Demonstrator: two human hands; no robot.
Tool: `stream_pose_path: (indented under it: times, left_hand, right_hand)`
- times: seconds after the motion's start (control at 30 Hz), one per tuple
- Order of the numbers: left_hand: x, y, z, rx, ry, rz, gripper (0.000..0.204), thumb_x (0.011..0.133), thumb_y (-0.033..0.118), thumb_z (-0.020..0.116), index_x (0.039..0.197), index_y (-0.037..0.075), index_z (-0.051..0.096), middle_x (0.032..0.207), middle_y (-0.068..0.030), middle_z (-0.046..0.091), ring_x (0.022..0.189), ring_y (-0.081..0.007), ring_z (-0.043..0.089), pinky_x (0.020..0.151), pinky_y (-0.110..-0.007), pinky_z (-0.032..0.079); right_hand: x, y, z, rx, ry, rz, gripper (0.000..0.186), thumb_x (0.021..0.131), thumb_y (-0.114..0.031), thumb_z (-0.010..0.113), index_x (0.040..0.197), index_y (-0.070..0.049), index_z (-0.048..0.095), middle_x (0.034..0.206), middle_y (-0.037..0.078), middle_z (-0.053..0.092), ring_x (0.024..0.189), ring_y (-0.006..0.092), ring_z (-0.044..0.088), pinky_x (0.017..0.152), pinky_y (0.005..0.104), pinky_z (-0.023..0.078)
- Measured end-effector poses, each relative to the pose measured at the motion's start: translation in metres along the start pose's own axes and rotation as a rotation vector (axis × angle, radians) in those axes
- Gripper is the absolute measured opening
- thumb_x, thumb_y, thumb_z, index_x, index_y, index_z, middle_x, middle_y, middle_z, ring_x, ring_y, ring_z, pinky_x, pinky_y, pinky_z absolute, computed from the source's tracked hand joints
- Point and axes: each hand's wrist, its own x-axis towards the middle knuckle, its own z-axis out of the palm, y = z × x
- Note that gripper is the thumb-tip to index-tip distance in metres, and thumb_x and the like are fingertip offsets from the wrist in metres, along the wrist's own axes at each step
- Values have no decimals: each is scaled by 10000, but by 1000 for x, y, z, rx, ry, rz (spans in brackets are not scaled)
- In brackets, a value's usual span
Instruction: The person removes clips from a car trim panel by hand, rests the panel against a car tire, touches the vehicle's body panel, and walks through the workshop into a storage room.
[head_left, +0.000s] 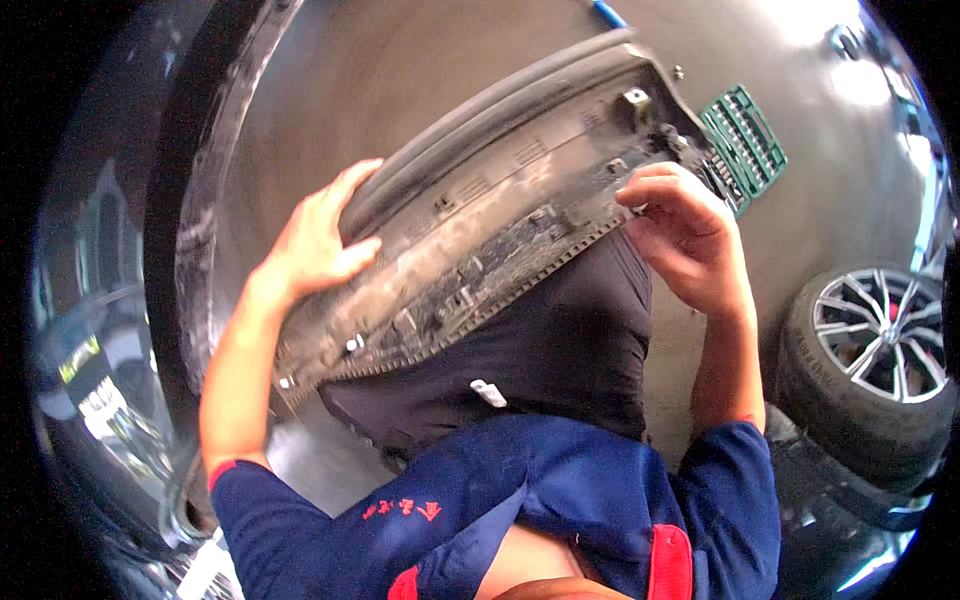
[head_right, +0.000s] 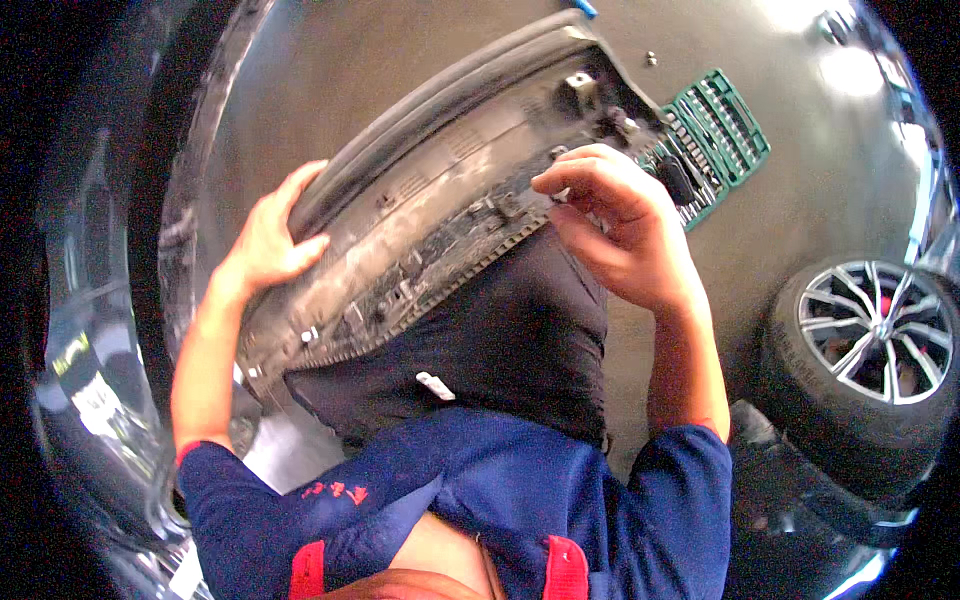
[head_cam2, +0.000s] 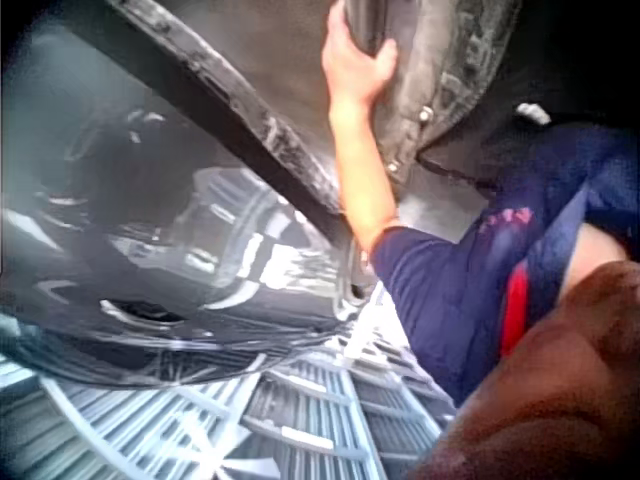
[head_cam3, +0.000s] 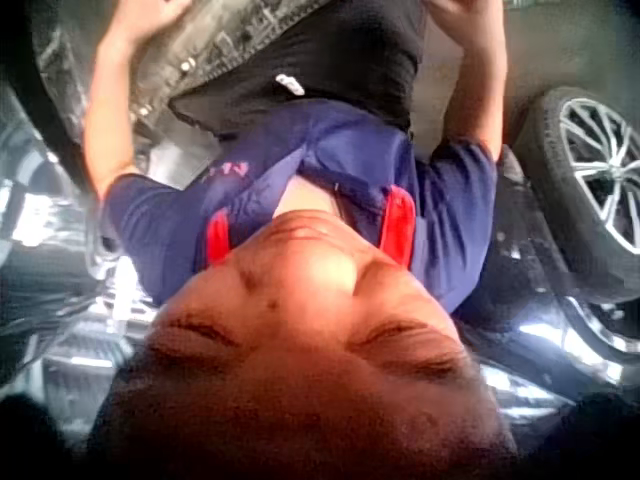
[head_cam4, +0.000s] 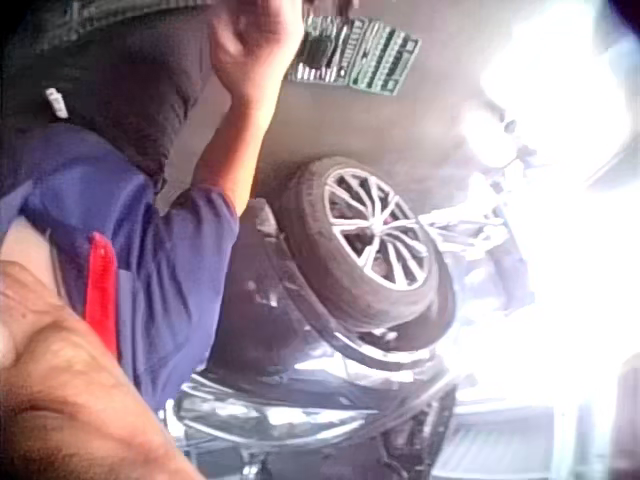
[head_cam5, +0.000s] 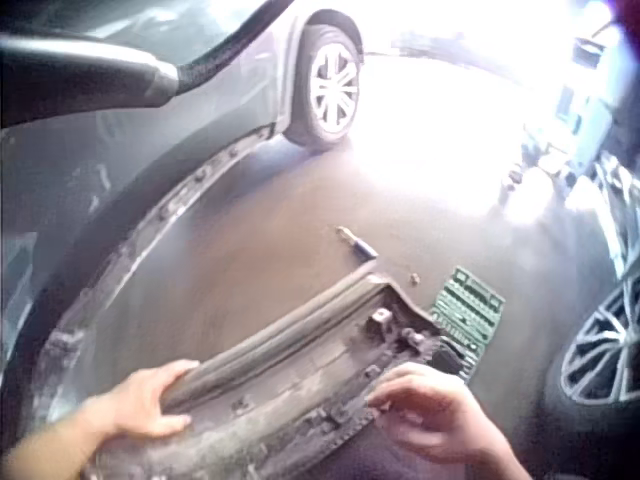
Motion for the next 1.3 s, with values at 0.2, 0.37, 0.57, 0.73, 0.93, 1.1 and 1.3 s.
stream_pose_path:
  times: [0.2, 0.37, 0.57, 0.73, 0.93, 1.1, 1.3]
  left_hand:
    - [1, -15, 2, -19, 47, 117, 825, 703, 124, 723, 1473, 85, 430, 1333, -235, 607, 1222, -398, 602, 1045, -446, 490]
    - [-3, -26, 6, -6, 34, 91, 835, 709, 106, 720, 1487, 77, 420, 1326, -241, 612, 1217, -399, 608, 1047, -448, 492]
    - [-6, -30, 8, 17, 32, 75, 838, 720, 123, 742, 1493, 98, 422, 1269, -232, 640, 1158, -403, 633, 1000, -459, 517]
    - [-14, -39, 15, 50, 164, 165, 855, 694, 134, 754, 1488, 92, 439, 1285, -236, 631, 1160, -409, 627, 1000, -459, 517]
    - [-18, -23, -1, -19, 100, 151, 773, 751, 199, 701, 1452, 0, 442, 1132, -256, 661, 1039, -394, 658, 914, -452, 534]
    - [-18, -26, 0, 23, 92, 133, 751, 758, 204, 690, 1439, -4, 450, 1076, -236, 667, 996, -402, 661, 878, -460, 543]
    - [-17, -31, 5, 51, 155, 177, 723, 760, 204, 693, 1416, -2, 468, 1027, -225, 674, 953, -397, 671, 853, -462, 551]
  right_hand:
    - [22, -30, 24, -81, -186, 254, 227, 825, 24, 696, 1046, -24, 688, 932, 69, 649, 829, 184, 649, 754, 297, 526]
    - [37, -32, 78, -162, -626, 33, 205, 832, -54, 735, 1025, -41, 668, 941, 164, 647, 862, 377, 668, 751, 415, 553]
    - [70, -23, 124, -216, -817, -69, 255, 845, -120, 735, 1082, -38, 685, 968, 180, 655, 898, 398, 657, 794, 447, 543]
    - [88, -19, 144, -276, -1021, -112, 311, 794, -179, 812, 1049, -32, 712, 901, 133, 670, 847, 325, 665, 765, 402, 536]
    - [100, -12, 152, -271, -1095, -47, 326, 748, -214, 823, 980, -14, 711, 865, 169, 701, 828, 353, 689, 774, 423, 543]
    - [106, -20, 156, -330, -1151, 78, 328, 745, -208, 832, 987, -22, 711, 852, 160, 708, 806, 307, 703, 751, 406, 550]
    - [118, -30, 160, -444, -1202, 170, 343, 731, -210, 846, 993, -38, 707, 842, 146, 709, 788, 293, 699, 732, 390, 549]
